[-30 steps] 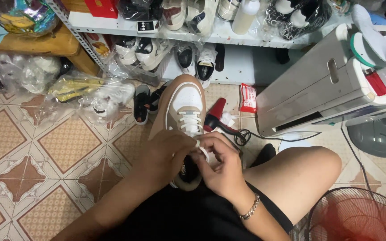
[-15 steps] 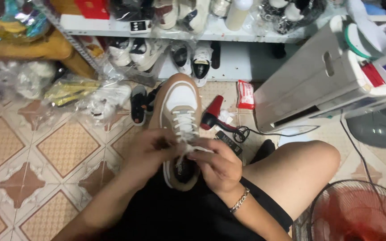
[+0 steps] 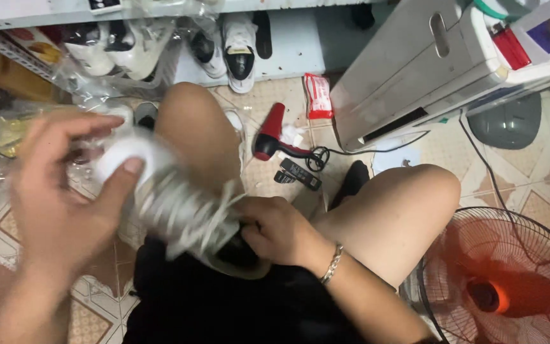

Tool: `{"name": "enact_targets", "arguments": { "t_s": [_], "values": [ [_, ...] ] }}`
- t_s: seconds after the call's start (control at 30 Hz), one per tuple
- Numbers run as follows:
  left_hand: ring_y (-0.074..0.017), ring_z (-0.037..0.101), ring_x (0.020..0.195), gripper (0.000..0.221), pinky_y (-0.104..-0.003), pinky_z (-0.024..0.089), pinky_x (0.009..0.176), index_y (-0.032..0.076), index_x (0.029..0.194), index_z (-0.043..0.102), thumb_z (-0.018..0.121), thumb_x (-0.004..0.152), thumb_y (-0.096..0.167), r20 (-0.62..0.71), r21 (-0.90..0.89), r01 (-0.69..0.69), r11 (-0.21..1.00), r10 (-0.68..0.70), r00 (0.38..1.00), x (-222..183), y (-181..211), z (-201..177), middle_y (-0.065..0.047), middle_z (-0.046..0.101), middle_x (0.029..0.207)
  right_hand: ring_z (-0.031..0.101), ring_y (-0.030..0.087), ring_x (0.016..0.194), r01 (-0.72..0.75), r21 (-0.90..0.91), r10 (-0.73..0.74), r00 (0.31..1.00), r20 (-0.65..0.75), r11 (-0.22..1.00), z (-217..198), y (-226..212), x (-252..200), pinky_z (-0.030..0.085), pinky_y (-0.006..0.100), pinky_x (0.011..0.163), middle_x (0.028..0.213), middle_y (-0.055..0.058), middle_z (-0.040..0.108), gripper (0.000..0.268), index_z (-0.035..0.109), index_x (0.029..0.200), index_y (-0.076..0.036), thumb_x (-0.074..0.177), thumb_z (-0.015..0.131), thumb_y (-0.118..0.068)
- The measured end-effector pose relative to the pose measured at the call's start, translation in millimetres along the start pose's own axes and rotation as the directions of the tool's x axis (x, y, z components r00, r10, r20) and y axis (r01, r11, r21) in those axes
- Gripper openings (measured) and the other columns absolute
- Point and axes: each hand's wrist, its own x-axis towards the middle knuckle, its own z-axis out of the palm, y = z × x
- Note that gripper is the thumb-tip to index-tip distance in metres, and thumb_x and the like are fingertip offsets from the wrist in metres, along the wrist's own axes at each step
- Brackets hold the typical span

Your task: Cleaning and applying adhesive to a shoe in a workshop setting.

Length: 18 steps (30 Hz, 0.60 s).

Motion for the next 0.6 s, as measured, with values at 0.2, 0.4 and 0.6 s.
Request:
{"name": "enact_targets", "arguments": {
  "t_s": [0.2, 0.4, 0.6],
  "values": [
    [-0.0194, 0.071, 0.096, 0.027, -0.032, 0.055, 0.083, 0.005, 0.114, 0.069, 0.074, 0.089, 0.015, 0.442, -0.036, -0.289, 0.957, 0.275, 0.854, 86, 41, 34, -0.01, 0.072, 0.106, 0.07, 0.037, 0.092, 0.526, -0.029, -0.503, 0.827, 0.252, 0.85, -11, -32, 25, 0.055, 0.043, 0.081, 0.114, 0.013, 0.073, 0.049, 0.068, 0.124, -0.013, 0.078, 0.056, -0.002],
    [-0.014, 0.072, 0.086, 0.02, -0.029, 0.057, 0.073, 0.008, 0.107, 0.073, 0.072, 0.089, 0.016, 0.698, -0.224, 0.017, 0.974, 0.148, 0.701, 134, -31, 161, -0.004, 0.076, 0.092, 0.073, 0.029, 0.097, 0.362, 0.324, -0.477, 0.767, 0.429, 0.874, -28, 57, 95, 0.058, 0.038, 0.088, 0.108, 0.014, 0.076, 0.032, 0.073, 0.118, -0.007, 0.087, 0.065, -0.009],
    [-0.0105, 0.061, 0.077, 0.02, -0.029, 0.05, 0.068, 0.007, 0.109, 0.068, 0.059, 0.097, 0.02, 0.244, -0.521, 0.48, 0.706, -0.416, 0.876, 116, -147, 266, -0.002, 0.069, 0.094, 0.073, 0.03, 0.104, -0.343, 0.192, 0.335, 0.94, 0.071, 0.92, -62, 248, 194, 0.058, 0.038, 0.092, 0.115, 0.018, 0.074, 0.032, 0.074, 0.116, -0.007, 0.09, 0.061, -0.019]
  ]
}}
